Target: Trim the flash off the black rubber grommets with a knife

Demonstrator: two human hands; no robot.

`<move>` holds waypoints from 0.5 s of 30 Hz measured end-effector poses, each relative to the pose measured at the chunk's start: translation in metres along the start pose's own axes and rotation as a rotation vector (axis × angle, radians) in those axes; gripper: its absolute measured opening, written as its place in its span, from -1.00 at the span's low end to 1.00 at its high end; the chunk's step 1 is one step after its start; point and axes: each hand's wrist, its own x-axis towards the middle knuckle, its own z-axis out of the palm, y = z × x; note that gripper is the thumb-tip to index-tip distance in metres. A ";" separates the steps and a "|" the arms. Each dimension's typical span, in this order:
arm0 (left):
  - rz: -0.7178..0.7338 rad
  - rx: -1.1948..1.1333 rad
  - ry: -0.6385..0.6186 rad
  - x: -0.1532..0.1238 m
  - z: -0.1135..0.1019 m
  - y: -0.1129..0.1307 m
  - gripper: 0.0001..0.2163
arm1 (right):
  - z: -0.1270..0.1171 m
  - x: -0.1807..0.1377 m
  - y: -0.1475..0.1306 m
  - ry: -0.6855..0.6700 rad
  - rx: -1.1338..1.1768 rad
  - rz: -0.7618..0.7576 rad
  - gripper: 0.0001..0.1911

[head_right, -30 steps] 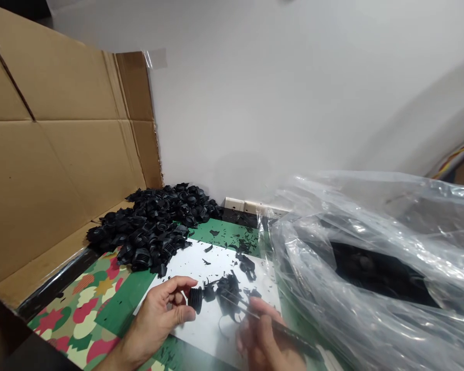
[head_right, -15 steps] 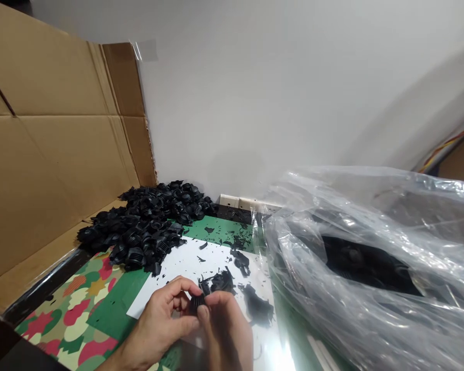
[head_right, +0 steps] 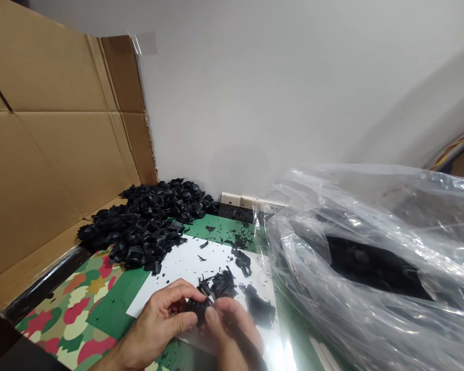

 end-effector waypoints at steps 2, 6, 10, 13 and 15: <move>0.023 0.045 0.007 -0.001 0.000 -0.001 -0.81 | 0.002 -0.001 -0.001 -0.015 0.050 0.032 -0.47; 0.027 0.029 0.016 -0.002 0.003 -0.006 -0.86 | 0.010 -0.006 -0.005 -0.062 0.168 0.081 -0.49; 0.009 0.028 0.056 -0.001 0.004 -0.007 -0.92 | 0.012 -0.008 -0.009 -0.116 0.243 0.042 -0.52; 0.012 0.069 0.125 0.001 0.002 -0.004 -0.95 | 0.006 -0.008 -0.011 -0.093 0.203 -0.011 -0.53; 0.014 0.077 0.138 0.001 0.001 -0.002 -0.93 | 0.000 -0.007 -0.012 -0.082 0.135 -0.046 -0.54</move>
